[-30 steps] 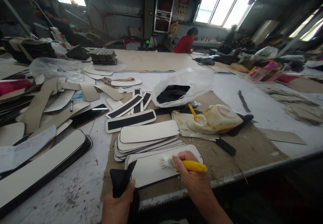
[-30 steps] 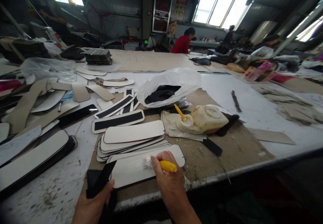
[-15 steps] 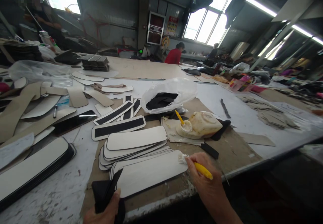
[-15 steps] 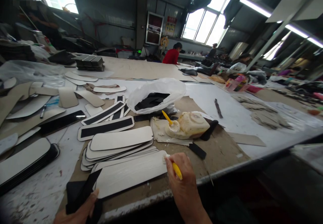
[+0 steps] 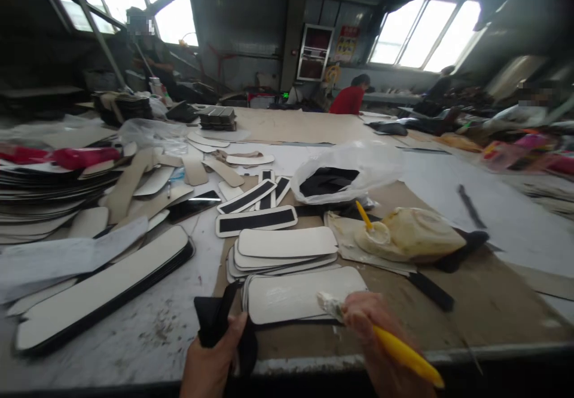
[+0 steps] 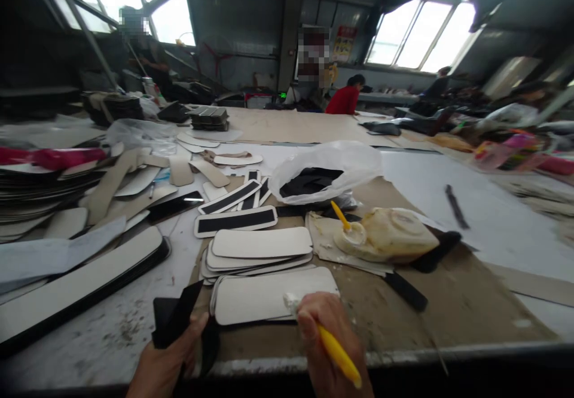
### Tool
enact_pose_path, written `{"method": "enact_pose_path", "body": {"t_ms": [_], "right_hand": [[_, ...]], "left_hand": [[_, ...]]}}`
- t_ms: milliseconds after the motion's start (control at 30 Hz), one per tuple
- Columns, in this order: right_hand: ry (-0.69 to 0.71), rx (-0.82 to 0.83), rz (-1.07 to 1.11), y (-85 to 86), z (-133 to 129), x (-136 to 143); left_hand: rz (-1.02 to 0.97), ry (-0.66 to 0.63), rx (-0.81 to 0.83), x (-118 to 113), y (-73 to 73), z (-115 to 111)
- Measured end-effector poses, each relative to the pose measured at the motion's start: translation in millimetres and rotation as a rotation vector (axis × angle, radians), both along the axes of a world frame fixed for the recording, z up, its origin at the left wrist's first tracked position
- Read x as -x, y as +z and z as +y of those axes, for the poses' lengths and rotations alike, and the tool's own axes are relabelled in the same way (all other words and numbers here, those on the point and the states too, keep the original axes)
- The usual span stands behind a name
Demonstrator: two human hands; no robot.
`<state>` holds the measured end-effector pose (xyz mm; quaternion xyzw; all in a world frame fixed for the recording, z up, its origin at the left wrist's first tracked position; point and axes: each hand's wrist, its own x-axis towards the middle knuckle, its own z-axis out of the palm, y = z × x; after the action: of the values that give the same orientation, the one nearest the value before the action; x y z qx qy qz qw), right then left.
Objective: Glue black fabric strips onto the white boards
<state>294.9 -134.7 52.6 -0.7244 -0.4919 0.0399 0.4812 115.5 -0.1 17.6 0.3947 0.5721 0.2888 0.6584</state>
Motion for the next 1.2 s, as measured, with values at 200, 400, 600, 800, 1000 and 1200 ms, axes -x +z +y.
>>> {"method": "enact_pose_path", "body": {"t_ms": [200, 400, 600, 800, 1000, 1200], "right_hand": [[0.272, 0.236, 0.306, 7.8, 38.7, 29.7], [0.552, 0.210, 0.061, 4.1, 59.0, 68.8], [0.493, 0.249, -0.085, -8.7, 52.0, 88.4], [0.532, 0.312, -0.167, -2.6, 46.0, 83.4], [0.481, 0.414, -0.199, -2.7, 42.4, 81.7], [0.403, 0.306, -0.230, -13.1, 36.3, 86.5]], "left_hand": [[-0.402, -0.149, 0.224, 18.8, 35.7, 7.6], [-0.421, -0.110, 0.272, 17.5, 43.7, 6.1], [-0.322, 0.007, 0.183, 10.0, 33.5, 6.3], [-0.345, 0.046, 0.236, 6.4, 26.4, 4.6], [-0.433, 0.016, 0.307, 4.3, 27.7, -2.9], [-0.453, -0.014, 0.369, 8.0, 29.3, -15.7]]}}
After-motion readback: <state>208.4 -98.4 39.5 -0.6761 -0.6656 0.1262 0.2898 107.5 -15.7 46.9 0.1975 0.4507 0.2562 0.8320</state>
